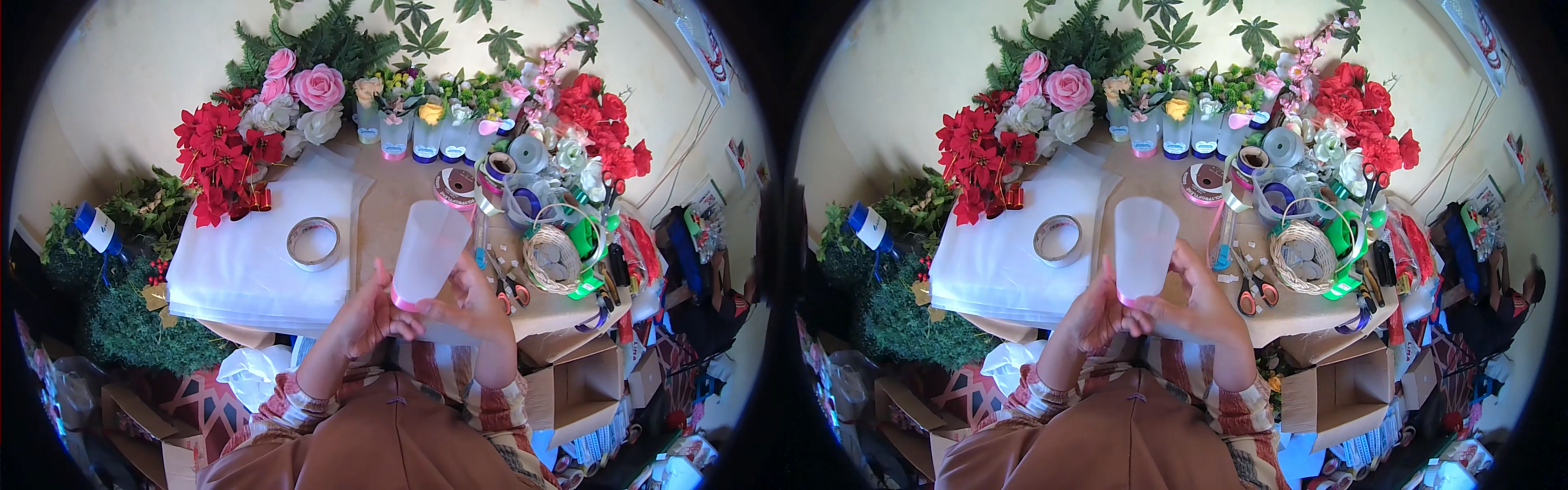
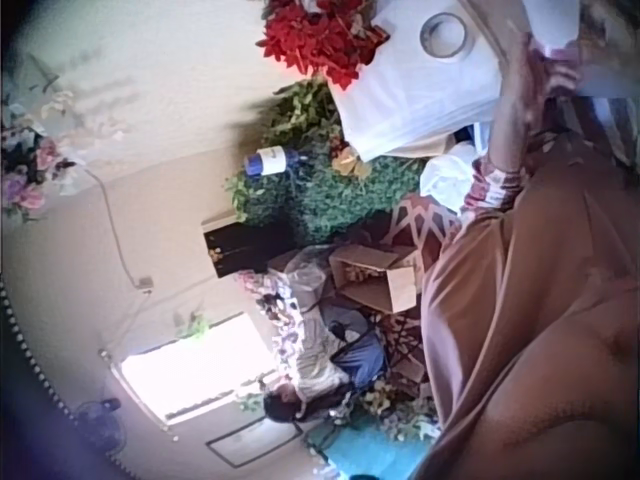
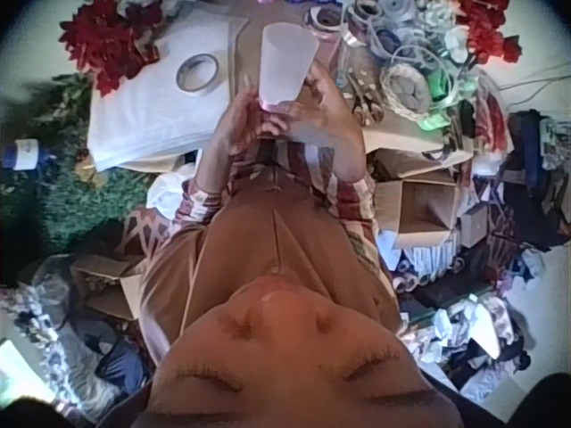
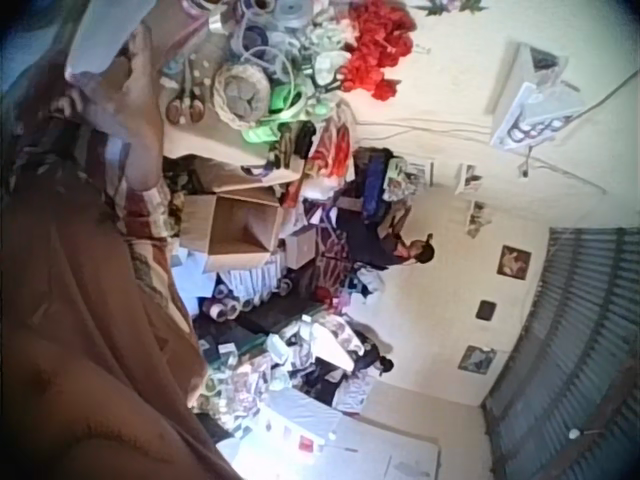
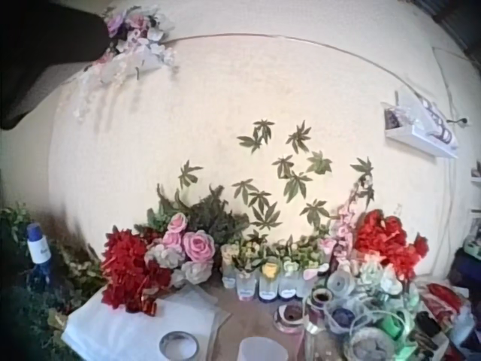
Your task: The person cuts a pink ribbon and wraps it around the rim of a small plastic vase. They then insert a yellow artificial rose into the vase and adjust its position. Finally, they handle a piece of translucent wrapping paper, folding and taping it.
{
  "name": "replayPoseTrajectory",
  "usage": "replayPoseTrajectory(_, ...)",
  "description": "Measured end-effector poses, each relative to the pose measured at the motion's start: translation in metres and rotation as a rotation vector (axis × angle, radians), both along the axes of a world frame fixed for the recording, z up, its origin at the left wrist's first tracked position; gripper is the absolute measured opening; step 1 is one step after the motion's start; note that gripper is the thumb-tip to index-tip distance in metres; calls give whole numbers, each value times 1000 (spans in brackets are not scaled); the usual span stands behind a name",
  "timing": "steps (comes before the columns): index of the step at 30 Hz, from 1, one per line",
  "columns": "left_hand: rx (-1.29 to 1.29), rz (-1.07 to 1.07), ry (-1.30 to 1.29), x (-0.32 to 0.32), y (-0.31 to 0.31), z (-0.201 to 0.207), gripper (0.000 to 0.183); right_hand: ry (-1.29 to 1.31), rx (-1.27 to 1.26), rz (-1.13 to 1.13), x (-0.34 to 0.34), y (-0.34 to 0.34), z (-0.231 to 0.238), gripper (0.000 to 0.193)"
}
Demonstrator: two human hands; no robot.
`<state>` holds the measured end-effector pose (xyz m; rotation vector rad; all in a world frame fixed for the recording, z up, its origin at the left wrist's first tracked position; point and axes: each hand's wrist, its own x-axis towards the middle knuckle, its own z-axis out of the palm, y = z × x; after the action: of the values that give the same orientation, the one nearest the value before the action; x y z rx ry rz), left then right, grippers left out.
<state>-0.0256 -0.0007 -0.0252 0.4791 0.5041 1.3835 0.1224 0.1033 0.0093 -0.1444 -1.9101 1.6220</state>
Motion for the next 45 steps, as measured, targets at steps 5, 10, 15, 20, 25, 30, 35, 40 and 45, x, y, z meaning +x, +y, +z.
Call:
replayPoseTrajectory(5, 259, 440, 570, 6, 0, 1, 58, -20, 108, -150, -5, 6, -8, 76)
replayPoseTrajectory(10, 316, 490, 885, 2, 2, -1, 67, -70, 176, -197, -7, 8, -19, 79)
replayPoseTrajectory(15, 342, 547, 1005, 1, 7, -11, 67, -164, 241, -228, -6, 2, -13, 79)
replayPoseTrajectory(20, 322, 538, 1056, -1, 9, -13, 73, -188, 271, -227, -6, 4, -21, 78)
replayPoseTrajectory(25, 300, 510, 1106, -5, 13, -21, 78, -164, 204, -182, -6, 8, -26, 76)
replayPoseTrajectory(30, 269, 518, 1104, -5, 16, -24, 81, -144, 124, -93, 0, 16, -35, 70)
replayPoseTrajectory(35, 295, 543, 1078, -3, 19, -20, 81, -126, 86, -79, 1, 16, -35, 64)
replayPoseTrajectory(40, 291, 560, 1219, -4, 21, -22, 78, -231, 201, -165, 0, 15, -38, 60)
replayPoseTrajectory(45, 200, 577, 1366, 1, 23, -26, 78, -274, 311, -284, -2, 6, -37, 60)
